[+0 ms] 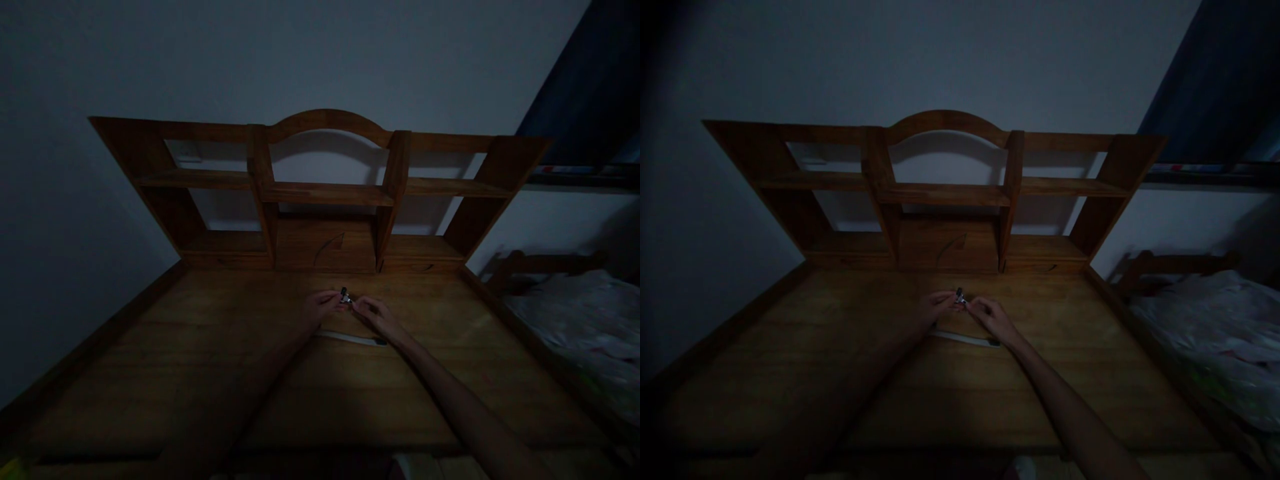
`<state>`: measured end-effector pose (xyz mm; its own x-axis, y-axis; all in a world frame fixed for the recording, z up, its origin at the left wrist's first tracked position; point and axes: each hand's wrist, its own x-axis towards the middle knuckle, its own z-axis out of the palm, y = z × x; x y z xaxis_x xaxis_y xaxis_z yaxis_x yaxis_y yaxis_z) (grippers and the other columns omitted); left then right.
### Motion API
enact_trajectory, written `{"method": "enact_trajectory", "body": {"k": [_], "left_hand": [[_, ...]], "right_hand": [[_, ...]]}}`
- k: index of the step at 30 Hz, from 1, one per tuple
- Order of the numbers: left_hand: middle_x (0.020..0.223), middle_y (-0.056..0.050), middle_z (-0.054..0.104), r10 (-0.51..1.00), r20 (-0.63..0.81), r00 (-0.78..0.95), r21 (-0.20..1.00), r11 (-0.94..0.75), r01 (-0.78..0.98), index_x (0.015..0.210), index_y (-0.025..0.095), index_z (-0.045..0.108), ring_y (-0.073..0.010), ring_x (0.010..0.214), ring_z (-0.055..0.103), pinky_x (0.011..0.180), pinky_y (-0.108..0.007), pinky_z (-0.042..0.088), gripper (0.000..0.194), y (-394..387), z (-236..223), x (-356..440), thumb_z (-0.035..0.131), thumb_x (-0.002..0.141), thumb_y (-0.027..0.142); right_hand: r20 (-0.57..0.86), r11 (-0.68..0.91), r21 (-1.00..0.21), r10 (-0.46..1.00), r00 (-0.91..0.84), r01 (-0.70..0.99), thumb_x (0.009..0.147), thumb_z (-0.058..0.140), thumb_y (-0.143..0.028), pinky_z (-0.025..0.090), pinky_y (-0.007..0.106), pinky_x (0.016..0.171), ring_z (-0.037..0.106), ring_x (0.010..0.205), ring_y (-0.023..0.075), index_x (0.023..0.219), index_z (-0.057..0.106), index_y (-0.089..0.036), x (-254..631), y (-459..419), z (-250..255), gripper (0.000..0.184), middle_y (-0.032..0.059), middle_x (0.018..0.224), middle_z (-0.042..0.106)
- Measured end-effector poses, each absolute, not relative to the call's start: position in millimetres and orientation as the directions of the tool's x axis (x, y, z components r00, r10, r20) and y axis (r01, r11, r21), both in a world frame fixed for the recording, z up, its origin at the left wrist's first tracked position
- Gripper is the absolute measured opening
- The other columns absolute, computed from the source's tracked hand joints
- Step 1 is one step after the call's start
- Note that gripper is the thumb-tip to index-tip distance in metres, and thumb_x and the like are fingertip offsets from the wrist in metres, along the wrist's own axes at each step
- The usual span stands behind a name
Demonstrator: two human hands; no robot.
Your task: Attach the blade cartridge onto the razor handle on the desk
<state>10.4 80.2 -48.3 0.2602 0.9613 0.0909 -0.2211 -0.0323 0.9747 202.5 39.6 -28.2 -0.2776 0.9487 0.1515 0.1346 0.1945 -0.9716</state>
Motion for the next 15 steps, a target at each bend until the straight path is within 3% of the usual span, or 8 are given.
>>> {"method": "enact_trajectory", "body": {"k": [5, 15], "left_hand": [[0.100, -0.011, 0.073, 0.947, 0.076, 0.311, 0.974, -0.003, -0.228, 0.101, 0.012, 0.071, -0.0259, 0.090, 0.071, 0.091, -0.041, 0.054, 0.051, 77, -45, 9, 0.078, 0.065, 0.048], [0.103, -0.011, 0.073, 0.939, 0.109, 0.327, 0.967, -0.024, -0.255, 0.104, 0.013, 0.071, -0.0271, 0.095, 0.070, 0.092, -0.042, 0.054, 0.050, 70, -39, 10, 0.075, 0.069, 0.049]], "right_hand": [[0.260, 0.324, -0.899, 0.936, -0.237, 0.294, 0.086, 0.058, -0.052, 0.035, 0.024, 0.055, 0.047, 0.063, 0.0145, 0.085, 0.070, -0.020, 204, 35, -19, 0.034, 0.0001, 0.071, 0.058], [0.302, 0.370, -0.861, 0.924, -0.233, 0.350, 0.088, 0.056, -0.050, 0.039, 0.026, 0.065, 0.052, 0.069, 0.0175, 0.088, 0.071, -0.020, 206, 34, -13, 0.033, 0.0017, 0.075, 0.063]]}}
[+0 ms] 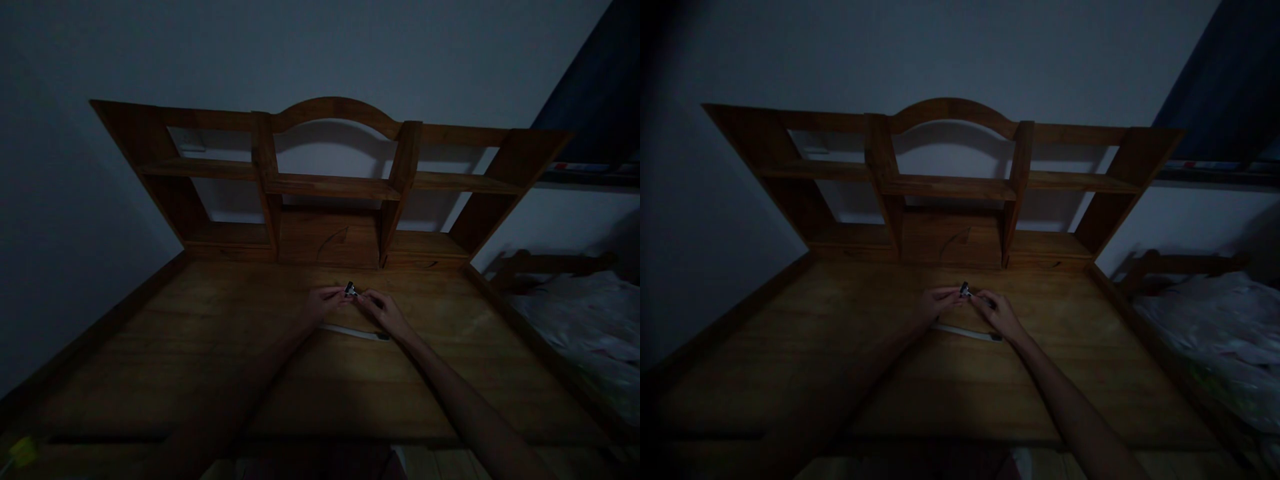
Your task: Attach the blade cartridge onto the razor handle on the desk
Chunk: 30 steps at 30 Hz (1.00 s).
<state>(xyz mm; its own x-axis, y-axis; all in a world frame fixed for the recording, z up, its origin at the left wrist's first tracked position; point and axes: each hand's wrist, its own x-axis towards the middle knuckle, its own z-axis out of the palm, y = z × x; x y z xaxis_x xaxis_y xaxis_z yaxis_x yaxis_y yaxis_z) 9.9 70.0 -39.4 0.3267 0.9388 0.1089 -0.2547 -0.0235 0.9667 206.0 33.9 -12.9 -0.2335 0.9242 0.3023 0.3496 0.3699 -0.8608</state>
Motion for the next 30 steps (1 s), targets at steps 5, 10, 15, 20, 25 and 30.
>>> {"method": "enact_trajectory", "body": {"k": [5, 10, 15, 20, 25, 30], "left_hand": [[0.101, -0.009, 0.073, 0.938, 0.162, 0.305, 0.968, -0.091, -0.235, 0.104, 0.014, 0.072, -0.0256, 0.091, 0.071, 0.089, -0.040, 0.056, 0.044, 71, -43, 11, 0.071, 0.075, 0.046], [0.099, -0.009, 0.074, 0.955, 0.180, 0.234, 0.976, -0.143, -0.163, 0.108, 0.014, 0.071, -0.0259, 0.090, 0.071, 0.088, -0.041, 0.056, 0.046, 67, -36, 10, 0.069, 0.076, 0.048], [0.098, -0.009, 0.074, 0.966, 0.189, 0.176, 0.973, -0.160, -0.166, 0.105, 0.015, 0.072, -0.0256, 0.089, 0.071, 0.088, -0.040, 0.057, 0.043, 66, -33, 8, 0.069, 0.076, 0.048], [0.092, -0.009, 0.075, 0.974, 0.167, 0.151, 0.971, -0.136, -0.194, 0.102, 0.014, 0.071, -0.0260, 0.089, 0.071, 0.085, -0.041, 0.058, 0.047, 72, -41, 7, 0.070, 0.074, 0.052], [0.095, -0.010, 0.074, 0.973, 0.165, 0.160, 0.971, -0.132, -0.197, 0.104, 0.013, 0.071, -0.0265, 0.090, 0.071, 0.089, -0.043, 0.056, 0.048, 72, -39, 8, 0.071, 0.073, 0.050], [0.101, -0.010, 0.073, 0.958, 0.190, 0.215, 0.972, -0.152, -0.180, 0.104, 0.013, 0.072, -0.0274, 0.095, 0.069, 0.091, -0.042, 0.054, 0.045, 64, -29, 9, 0.073, 0.072, 0.045]], "right_hand": [[0.291, 0.365, -0.859, 0.925, -0.244, 0.358, 0.088, 0.056, -0.049, 0.036, 0.026, 0.061, 0.048, 0.064, 0.0155, 0.084, 0.069, -0.020, 207, 34, -14, 0.032, -0.0001, 0.070, 0.059], [0.285, 0.349, -0.891, 0.927, -0.242, 0.291, 0.086, 0.059, -0.050, 0.034, 0.025, 0.059, 0.046, 0.066, 0.0156, 0.083, 0.069, -0.019, 206, 30, -10, 0.032, 0.0005, 0.071, 0.057], [0.196, 0.214, -0.976, 0.952, -0.235, 0.051, 0.083, 0.059, -0.052, 0.024, 0.025, 0.049, 0.037, 0.053, 0.0124, 0.074, 0.067, -0.019, 205, 29, -11, 0.035, -0.0006, 0.059, 0.046], [0.166, 0.164, -0.986, 0.962, -0.218, -0.029, 0.078, 0.061, -0.057, 0.019, 0.026, 0.046, 0.031, 0.046, 0.0116, 0.062, 0.064, -0.019, 202, 28, -11, 0.041, -0.0001, 0.053, 0.042], [0.147, 0.157, -0.987, 0.959, -0.242, 0.023, 0.079, 0.061, -0.058, 0.017, 0.026, 0.046, 0.029, 0.047, 0.0110, 0.063, 0.061, -0.019, 203, 26, -11, 0.042, -0.0018, 0.051, 0.038], [0.171, 0.231, -0.955, 0.942, -0.289, 0.188, 0.084, 0.058, -0.054, 0.022, 0.024, 0.047, 0.035, 0.051, 0.0116, 0.072, 0.063, -0.019, 205, 28, -13, 0.038, -0.0023, 0.056, 0.042]]}}
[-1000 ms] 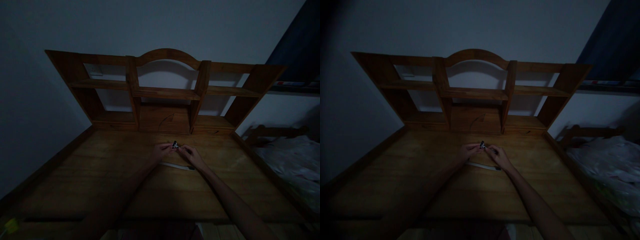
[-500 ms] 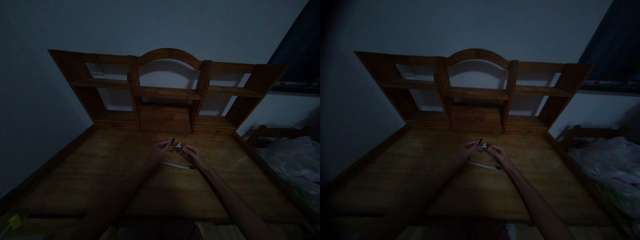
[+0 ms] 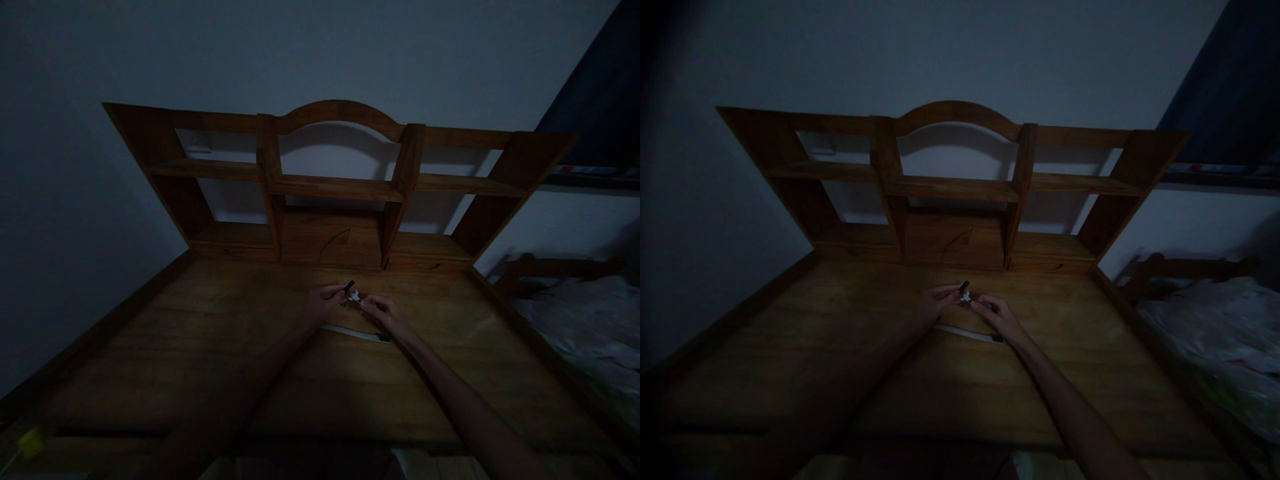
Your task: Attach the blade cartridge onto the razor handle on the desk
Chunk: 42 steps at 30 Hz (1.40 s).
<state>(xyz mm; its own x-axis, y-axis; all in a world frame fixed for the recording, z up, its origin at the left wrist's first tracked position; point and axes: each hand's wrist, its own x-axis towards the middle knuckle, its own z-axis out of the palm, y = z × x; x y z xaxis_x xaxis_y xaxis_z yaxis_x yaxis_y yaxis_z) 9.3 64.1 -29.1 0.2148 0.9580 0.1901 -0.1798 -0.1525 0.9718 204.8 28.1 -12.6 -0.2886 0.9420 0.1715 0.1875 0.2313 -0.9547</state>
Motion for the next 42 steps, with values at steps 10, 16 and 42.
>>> {"method": "enact_trajectory", "body": {"k": [10, 16, 42], "left_hand": [[0.103, -0.006, 0.073, 0.949, 0.210, 0.236, 0.977, -0.194, -0.087, 0.105, 0.017, 0.072, -0.0265, 0.096, 0.069, 0.092, -0.041, 0.053, 0.038, 61, -24, 7, 0.069, 0.076, 0.041], [0.103, -0.006, 0.073, 0.955, 0.187, 0.231, 0.980, -0.164, -0.116, 0.104, 0.018, 0.073, -0.0270, 0.096, 0.069, 0.093, -0.042, 0.053, 0.040, 62, -25, 8, 0.071, 0.073, 0.044], [0.106, -0.007, 0.072, 0.943, 0.215, 0.252, 0.975, -0.194, -0.105, 0.107, 0.018, 0.072, -0.0263, 0.099, 0.068, 0.093, -0.042, 0.053, 0.039, 62, -28, 7, 0.070, 0.076, 0.042]], "right_hand": [[0.268, 0.345, -0.883, 0.927, -0.263, 0.317, 0.088, 0.054, -0.053, 0.031, 0.024, 0.053, 0.044, 0.060, 0.0135, 0.075, 0.065, -0.019, 205, 29, -10, 0.038, -0.0010, 0.065, 0.052], [0.297, 0.366, -0.878, 0.922, -0.249, 0.309, 0.089, 0.055, -0.049, 0.030, 0.025, 0.054, 0.043, 0.059, 0.0129, 0.069, 0.061, -0.018, 207, 30, -11, 0.037, -0.0016, 0.063, 0.049], [0.245, 0.313, -0.883, 0.943, -0.224, 0.350, 0.089, 0.051, -0.056, 0.031, 0.023, 0.050, 0.043, 0.057, 0.0119, 0.072, 0.061, -0.016, 203, 34, -20, 0.044, -0.0015, 0.061, 0.050]]}}
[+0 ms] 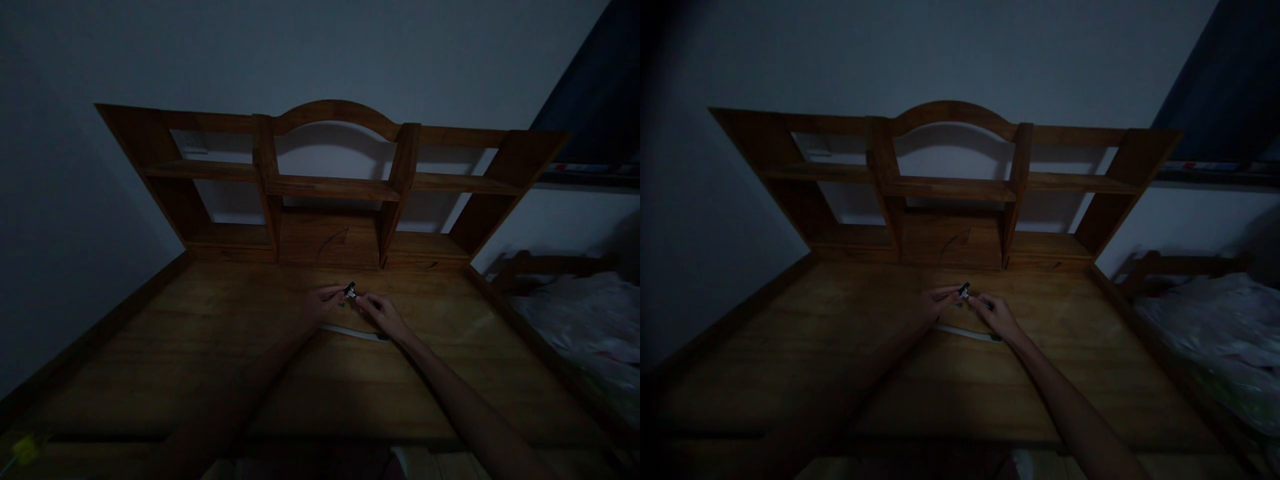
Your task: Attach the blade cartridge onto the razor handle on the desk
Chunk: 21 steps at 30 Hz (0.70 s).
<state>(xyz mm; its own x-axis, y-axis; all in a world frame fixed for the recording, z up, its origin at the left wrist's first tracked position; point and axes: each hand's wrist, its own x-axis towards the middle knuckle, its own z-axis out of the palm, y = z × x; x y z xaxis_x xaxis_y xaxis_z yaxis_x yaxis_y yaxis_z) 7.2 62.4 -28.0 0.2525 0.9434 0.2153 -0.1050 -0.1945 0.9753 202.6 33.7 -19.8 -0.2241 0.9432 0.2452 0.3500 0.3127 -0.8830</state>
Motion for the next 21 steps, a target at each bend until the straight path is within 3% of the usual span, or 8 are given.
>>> {"method": "enact_trajectory", "body": {"k": [11, 21], "left_hand": [[0.109, -0.011, 0.071, 0.932, 0.174, 0.317, 0.976, -0.121, -0.180, 0.110, 0.015, 0.069, -0.0262, 0.098, 0.068, 0.091, -0.039, 0.053, 0.047, 59, -22, 7, 0.071, 0.075, 0.047], [0.112, -0.013, 0.069, 0.946, 0.126, 0.299, 0.956, -0.035, -0.293, 0.112, 0.014, 0.069, -0.0279, 0.100, 0.067, 0.094, -0.044, 0.052, 0.051, 57, -23, 10, 0.075, 0.072, 0.045]], "right_hand": [[0.244, 0.306, -0.897, 0.945, -0.220, 0.319, 0.089, 0.050, -0.055, 0.031, 0.023, 0.050, 0.043, 0.057, 0.0120, 0.074, 0.062, -0.017, 204, 36, -23, 0.043, -0.0012, 0.063, 0.050], [0.232, 0.276, -0.933, 0.952, -0.202, 0.231, 0.088, 0.052, -0.057, 0.028, 0.022, 0.048, 0.039, 0.054, 0.0107, 0.073, 0.060, -0.017, 200, 36, -26, 0.043, -0.0027, 0.060, 0.046]]}}
